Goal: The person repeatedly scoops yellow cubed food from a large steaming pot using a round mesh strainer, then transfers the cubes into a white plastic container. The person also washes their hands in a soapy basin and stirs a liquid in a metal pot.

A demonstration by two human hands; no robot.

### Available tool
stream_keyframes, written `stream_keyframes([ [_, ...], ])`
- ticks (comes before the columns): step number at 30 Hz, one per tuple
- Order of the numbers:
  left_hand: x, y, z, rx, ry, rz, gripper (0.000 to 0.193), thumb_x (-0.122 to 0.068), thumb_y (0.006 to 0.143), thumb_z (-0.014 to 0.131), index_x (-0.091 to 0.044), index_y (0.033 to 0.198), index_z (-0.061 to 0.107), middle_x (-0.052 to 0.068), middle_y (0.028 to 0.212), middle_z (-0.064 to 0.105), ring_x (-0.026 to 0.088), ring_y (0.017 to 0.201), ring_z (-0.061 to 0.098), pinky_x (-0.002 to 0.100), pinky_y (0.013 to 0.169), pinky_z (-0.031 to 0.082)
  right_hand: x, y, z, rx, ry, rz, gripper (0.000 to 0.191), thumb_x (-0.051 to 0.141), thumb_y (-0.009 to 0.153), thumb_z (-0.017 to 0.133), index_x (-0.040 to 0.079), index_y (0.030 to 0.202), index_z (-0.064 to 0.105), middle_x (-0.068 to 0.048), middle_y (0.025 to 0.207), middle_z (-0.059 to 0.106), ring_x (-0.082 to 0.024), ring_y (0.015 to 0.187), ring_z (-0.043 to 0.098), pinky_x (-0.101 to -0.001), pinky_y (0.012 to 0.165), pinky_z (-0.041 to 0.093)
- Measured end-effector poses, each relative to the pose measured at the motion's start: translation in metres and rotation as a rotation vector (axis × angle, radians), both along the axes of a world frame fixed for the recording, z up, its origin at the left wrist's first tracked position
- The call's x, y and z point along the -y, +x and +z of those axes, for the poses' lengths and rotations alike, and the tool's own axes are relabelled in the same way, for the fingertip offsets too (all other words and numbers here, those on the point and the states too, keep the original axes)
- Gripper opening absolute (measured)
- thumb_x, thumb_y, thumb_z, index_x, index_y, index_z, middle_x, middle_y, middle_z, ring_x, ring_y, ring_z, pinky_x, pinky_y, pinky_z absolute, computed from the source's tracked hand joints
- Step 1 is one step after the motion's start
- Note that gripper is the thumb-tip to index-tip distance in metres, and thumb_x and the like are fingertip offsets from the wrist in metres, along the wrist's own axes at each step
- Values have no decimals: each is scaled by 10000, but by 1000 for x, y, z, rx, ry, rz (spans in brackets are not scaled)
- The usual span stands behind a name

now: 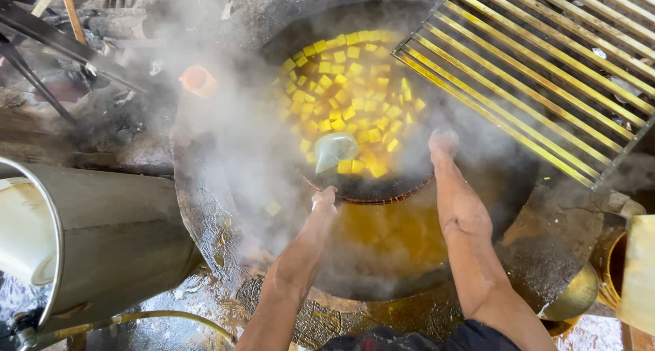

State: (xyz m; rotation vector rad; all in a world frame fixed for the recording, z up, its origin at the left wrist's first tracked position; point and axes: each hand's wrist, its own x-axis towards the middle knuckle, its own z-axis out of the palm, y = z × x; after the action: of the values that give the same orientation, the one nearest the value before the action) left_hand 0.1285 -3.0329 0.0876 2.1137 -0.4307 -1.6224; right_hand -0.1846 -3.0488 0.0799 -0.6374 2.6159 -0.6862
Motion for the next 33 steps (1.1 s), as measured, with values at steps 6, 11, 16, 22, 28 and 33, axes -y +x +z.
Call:
stream_keyframes([
  [6,-1,19,-2,-115,-165,124,530,-26,812,689,16,1315,526,152,1105,639,279,850,689,430,652,632,12,19,-11,63,-353,-70,522,378,963,645,-90,1195,643,-291,1200,647,-425,1112,621,-483,923,506],
  [11,-21,43,2,-142,-252,99,354,-36,891,686,-12,1236,610,141,1013,681,263,794,654,389,565,542,-1,41,-13,195,-506,-131,339,237,902,707,-66,1047,663,-210,1030,650,-342,951,600,-467,811,500],
  [16,-57,71,14,-271,-428,195,331,28,851,643,-67,1168,654,35,1031,705,173,871,667,343,739,590,-35,64,0,379,-599,-172,205,127,876,735,-57,861,644,-82,808,603,-202,762,513,-419,684,461],
  [22,-139,113,27,-312,-584,169,279,21,853,692,-28,1127,670,20,1008,700,152,907,628,319,869,517,-121,91,16,506,-703,-175,194,107,897,735,-33,793,650,10,727,478,-138,694,409,-395,630,369],
  [28,-262,138,20,-313,-609,84,227,0,848,704,-25,1072,680,15,976,697,154,884,634,328,814,535,-258,84,12,557,-787,-193,91,89,888,725,2,861,724,32,811,637,-83,734,537,-289,691,477],
  [33,-367,136,27,-415,-477,61,236,-31,874,671,-15,1110,655,42,1001,719,181,880,681,339,816,585,-378,59,6,386,-760,-154,124,91,938,727,-30,957,751,17,871,634,-100,789,533,-304,713,478],
])
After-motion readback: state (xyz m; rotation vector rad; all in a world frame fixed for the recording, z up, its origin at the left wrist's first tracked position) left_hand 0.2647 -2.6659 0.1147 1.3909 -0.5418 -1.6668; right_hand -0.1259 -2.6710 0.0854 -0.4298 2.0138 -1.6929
